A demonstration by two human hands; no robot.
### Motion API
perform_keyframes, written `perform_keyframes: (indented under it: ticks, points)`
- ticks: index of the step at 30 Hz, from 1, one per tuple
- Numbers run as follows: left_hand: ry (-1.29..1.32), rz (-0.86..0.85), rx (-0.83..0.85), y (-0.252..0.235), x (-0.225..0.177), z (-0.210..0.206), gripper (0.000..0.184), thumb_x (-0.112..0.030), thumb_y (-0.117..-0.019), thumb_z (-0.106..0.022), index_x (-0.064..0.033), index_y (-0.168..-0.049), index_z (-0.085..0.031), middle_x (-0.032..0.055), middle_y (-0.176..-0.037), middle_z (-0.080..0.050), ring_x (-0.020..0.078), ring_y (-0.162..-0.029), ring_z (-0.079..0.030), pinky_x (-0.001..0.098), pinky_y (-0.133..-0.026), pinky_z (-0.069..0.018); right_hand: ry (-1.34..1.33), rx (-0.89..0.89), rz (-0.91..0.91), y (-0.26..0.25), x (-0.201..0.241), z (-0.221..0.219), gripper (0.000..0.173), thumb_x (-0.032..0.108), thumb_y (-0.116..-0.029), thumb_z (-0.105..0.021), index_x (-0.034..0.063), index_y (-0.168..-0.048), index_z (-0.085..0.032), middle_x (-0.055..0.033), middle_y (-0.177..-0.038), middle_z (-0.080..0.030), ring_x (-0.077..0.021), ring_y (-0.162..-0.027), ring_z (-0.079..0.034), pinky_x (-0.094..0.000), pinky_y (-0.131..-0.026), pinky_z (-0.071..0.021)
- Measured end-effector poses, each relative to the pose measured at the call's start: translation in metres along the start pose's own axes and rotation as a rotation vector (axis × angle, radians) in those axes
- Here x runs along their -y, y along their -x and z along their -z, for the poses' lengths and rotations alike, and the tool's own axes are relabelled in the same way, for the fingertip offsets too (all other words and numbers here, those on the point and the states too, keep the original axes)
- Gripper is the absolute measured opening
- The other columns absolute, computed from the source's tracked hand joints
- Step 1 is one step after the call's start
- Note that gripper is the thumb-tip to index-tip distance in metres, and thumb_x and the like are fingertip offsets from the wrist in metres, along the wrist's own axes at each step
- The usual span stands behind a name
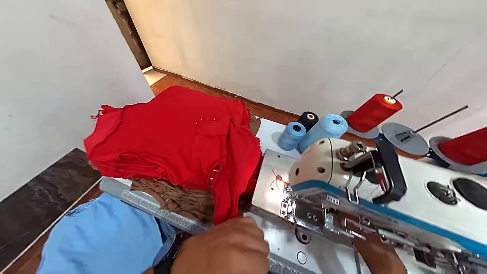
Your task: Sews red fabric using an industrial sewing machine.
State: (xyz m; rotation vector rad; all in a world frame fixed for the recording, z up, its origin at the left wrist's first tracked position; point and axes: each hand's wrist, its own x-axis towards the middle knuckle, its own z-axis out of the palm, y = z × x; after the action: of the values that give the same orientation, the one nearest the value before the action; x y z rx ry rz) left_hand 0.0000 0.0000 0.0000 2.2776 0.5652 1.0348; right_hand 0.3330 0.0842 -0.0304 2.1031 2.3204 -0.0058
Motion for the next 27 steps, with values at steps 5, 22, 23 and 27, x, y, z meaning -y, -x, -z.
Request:
perform_keyframes:
  ticks: [5,22,23,27]
  points:
    - [-0.103,0.246,-0.088,0.069,-0.039,-0.02,0.052,-0.042,-0.1049,-0.053,-0.0072,-0.066,-0.054,0.009,-0.062,-0.056,0.0227,-0.064,-0.059,0.038,-0.069,-0.0498,-0.337,-0.282,0.341,0.04,0.041,0.008,0.031,0.024,-0.1024,-0.059,-0.0004,-0.108,-0.076,-0.0254,-0.105,-0.074,-0.0478,-0.096,-0.071,-0.0655,-0.078,-0.0557]
    - [-0.849,0.779,-0.825,0.133,-0.147,0.032,0.043,-0.018,-0.0889,-0.06,0.0019,-0.127,-0.061,0.0146,-0.107,-0.07,0.0228,-0.096,-0.069,0.0451,-0.082,-0.059,-0.792,-0.561,0.594,0.024,0.189,-0.002,0.019,0.003,-0.0889,-0.067,0.0098,-0.104,-0.076,-0.0093,-0.107,-0.073,-0.0258,-0.098,-0.072,-0.0481,-0.08,-0.0612]
    - [-1.05,0.679,-0.837,0.132,-0.167,0.058,0.038,-0.022,-0.0922,-0.056,0.0033,-0.119,-0.066,0.0182,-0.107,-0.068,0.0268,-0.099,-0.067,0.0458,-0.085,-0.0558,-0.845,-0.569,0.653,0.034,0.183,0.018,0.02,0.008,-0.0944,-0.062,0.0125,-0.108,-0.078,-0.0044,-0.103,-0.074,-0.0178,-0.09,-0.072,-0.04,-0.076,-0.0623]
    - [-1.431,0.412,-0.862,0.096,-0.198,0.163,0.029,-0.019,-0.1034,-0.051,0.0027,-0.107,-0.07,0.0268,-0.117,-0.062,0.0397,-0.111,-0.059,0.0541,-0.097,-0.0471,-1.031,-0.573,0.71,0.081,0.16,0.09,0.02,0.019,-0.102,-0.057,0.0179,-0.107,-0.076,0.0061,-0.096,-0.071,-0.0036,-0.08,-0.068,-0.0233,-0.07,-0.06]
